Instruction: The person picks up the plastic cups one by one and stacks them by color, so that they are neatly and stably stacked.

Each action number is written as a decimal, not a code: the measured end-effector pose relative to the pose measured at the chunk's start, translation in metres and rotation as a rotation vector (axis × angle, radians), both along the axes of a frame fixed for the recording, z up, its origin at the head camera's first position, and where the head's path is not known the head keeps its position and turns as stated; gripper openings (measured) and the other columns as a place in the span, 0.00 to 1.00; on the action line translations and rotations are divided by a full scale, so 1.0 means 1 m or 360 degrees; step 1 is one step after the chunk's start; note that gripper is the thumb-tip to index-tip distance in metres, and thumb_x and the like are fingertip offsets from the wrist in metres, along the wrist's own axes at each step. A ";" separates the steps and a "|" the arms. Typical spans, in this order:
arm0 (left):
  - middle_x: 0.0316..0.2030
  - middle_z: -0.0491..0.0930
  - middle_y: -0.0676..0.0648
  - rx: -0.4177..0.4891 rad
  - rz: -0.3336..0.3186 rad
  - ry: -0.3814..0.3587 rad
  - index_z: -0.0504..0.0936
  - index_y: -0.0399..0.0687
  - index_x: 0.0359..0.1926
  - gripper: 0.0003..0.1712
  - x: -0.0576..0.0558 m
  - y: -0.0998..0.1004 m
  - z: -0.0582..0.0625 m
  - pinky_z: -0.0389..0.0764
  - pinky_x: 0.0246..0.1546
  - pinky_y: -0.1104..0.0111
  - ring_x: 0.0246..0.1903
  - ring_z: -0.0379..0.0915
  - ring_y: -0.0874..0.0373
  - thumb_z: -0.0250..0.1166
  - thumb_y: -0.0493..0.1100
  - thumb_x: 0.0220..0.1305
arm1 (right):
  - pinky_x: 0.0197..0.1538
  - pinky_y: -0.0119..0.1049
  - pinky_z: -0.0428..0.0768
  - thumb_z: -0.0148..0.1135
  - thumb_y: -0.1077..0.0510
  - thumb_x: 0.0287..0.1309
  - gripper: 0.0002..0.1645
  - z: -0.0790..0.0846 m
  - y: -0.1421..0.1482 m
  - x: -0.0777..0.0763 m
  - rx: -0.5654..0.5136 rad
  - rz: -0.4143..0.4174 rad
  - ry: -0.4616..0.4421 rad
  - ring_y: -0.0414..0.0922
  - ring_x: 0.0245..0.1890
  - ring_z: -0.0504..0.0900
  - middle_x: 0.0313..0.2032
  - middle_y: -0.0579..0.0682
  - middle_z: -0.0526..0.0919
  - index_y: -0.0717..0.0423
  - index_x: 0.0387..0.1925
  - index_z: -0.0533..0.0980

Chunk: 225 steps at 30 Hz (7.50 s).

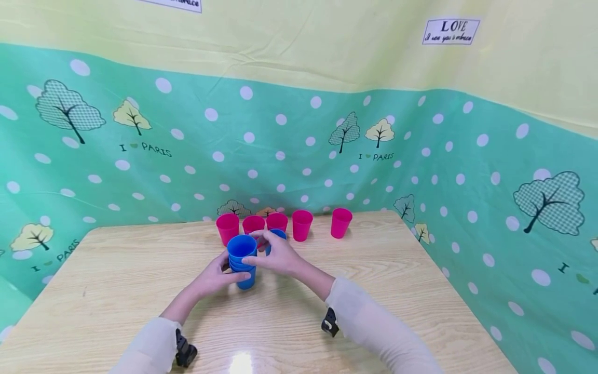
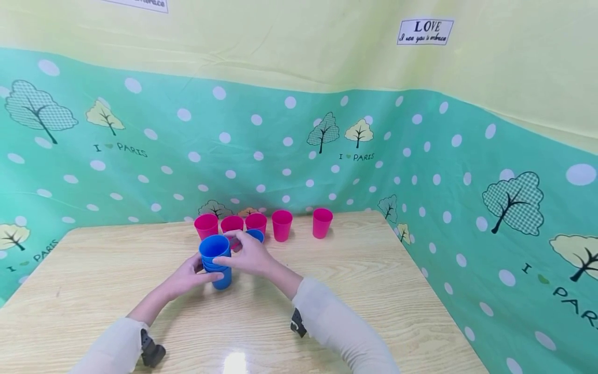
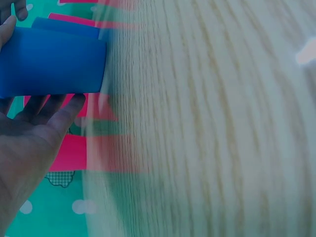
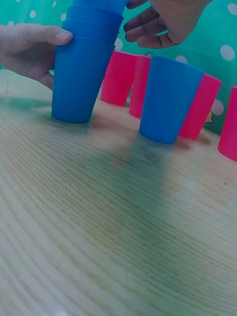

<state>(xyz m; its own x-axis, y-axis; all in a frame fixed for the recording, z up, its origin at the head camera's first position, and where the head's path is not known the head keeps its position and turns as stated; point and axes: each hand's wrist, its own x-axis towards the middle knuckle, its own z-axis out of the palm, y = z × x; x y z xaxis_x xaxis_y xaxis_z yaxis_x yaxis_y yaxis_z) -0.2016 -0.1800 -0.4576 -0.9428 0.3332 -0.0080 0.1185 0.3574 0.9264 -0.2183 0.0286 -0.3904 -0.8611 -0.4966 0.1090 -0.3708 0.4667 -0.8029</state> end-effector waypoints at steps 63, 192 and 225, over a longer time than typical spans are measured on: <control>0.64 0.65 0.40 -0.0082 0.0081 -0.0040 0.55 0.47 0.69 0.47 0.002 0.001 0.000 0.68 0.61 0.47 0.64 0.61 0.39 0.68 0.54 0.54 | 0.46 0.38 0.79 0.69 0.44 0.49 0.39 -0.061 0.042 -0.037 -0.0060 -0.0398 -0.0228 0.47 0.46 0.76 0.46 0.53 0.77 0.53 0.60 0.65; 0.64 0.66 0.41 -0.0035 0.0034 0.0004 0.57 0.51 0.68 0.43 0.003 0.001 0.000 0.68 0.59 0.46 0.62 0.63 0.40 0.67 0.52 0.55 | 0.42 0.25 0.77 0.67 0.41 0.50 0.35 0.001 -0.003 0.001 -0.0007 -0.0014 0.0028 0.38 0.43 0.76 0.48 0.43 0.79 0.46 0.58 0.68; 0.62 0.68 0.39 -0.0065 0.0033 0.0004 0.57 0.46 0.68 0.44 0.004 0.000 0.002 0.69 0.59 0.47 0.61 0.64 0.39 0.68 0.51 0.55 | 0.40 0.30 0.81 0.68 0.42 0.49 0.36 0.013 0.025 -0.006 -0.0094 -0.0114 0.0014 0.44 0.46 0.78 0.48 0.47 0.78 0.43 0.59 0.68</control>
<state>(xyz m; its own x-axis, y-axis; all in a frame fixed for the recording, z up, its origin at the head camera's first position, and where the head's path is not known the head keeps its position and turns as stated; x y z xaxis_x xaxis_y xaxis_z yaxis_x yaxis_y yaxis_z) -0.1979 -0.1802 -0.4555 -0.9496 0.3128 -0.0189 0.1128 0.3976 0.9106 -0.2238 0.0541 -0.3776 -0.8929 -0.4265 0.1440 -0.3455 0.4443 -0.8266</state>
